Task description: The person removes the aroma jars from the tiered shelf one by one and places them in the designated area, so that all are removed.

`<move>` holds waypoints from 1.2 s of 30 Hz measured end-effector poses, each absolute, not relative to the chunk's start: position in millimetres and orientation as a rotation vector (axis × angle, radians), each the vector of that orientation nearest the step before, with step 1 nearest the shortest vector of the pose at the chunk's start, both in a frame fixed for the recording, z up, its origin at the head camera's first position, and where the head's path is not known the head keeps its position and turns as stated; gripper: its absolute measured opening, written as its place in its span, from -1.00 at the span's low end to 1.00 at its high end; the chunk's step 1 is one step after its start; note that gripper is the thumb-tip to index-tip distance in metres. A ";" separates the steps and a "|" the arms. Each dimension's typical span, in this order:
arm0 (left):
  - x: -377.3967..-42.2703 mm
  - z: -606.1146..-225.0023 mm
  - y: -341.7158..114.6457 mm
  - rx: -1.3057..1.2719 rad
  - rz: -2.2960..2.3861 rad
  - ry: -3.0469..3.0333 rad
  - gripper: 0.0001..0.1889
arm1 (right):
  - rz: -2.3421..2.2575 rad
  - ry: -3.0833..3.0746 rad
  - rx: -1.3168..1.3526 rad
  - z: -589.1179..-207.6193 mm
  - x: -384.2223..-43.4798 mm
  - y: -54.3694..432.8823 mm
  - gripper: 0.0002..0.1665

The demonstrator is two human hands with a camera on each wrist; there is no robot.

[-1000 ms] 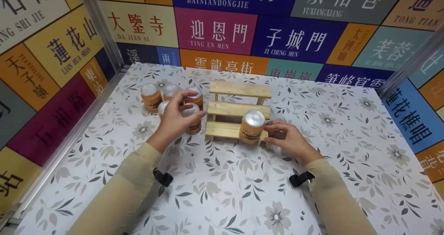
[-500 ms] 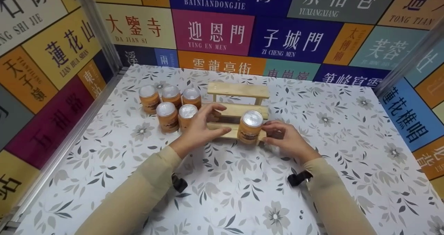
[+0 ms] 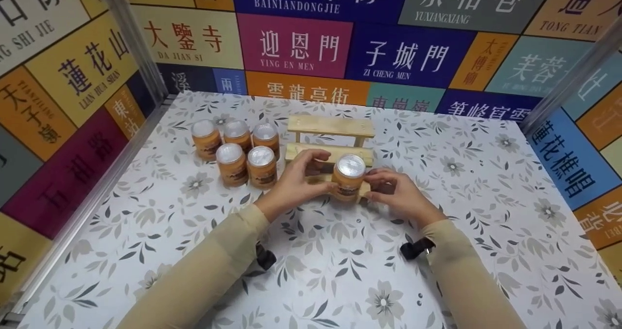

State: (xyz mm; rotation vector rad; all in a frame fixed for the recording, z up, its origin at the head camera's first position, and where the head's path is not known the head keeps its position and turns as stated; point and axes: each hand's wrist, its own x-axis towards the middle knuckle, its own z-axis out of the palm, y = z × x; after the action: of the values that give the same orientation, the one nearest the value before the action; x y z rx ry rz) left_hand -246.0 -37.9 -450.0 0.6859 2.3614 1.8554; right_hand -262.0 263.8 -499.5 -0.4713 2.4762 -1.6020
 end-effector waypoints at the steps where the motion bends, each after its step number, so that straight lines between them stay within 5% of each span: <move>1: -246.7 -450.5 -36.4 0.691 1.853 2.363 -0.28 | -1.601 2.472 -0.469 -499.2 -262.1 263.7 -0.54; 36: -253.9 -455.2 -9.1 0.710 1.859 2.385 -0.37 | -1.630 2.470 -0.505 -502.4 -262.2 263.9 -0.55</move>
State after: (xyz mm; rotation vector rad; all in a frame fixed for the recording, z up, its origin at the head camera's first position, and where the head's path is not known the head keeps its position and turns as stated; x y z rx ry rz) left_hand -253.9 -9.1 -455.2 0.7098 2.3854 1.8585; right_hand -262.2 263.9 -502.4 -0.5046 2.4704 -1.6300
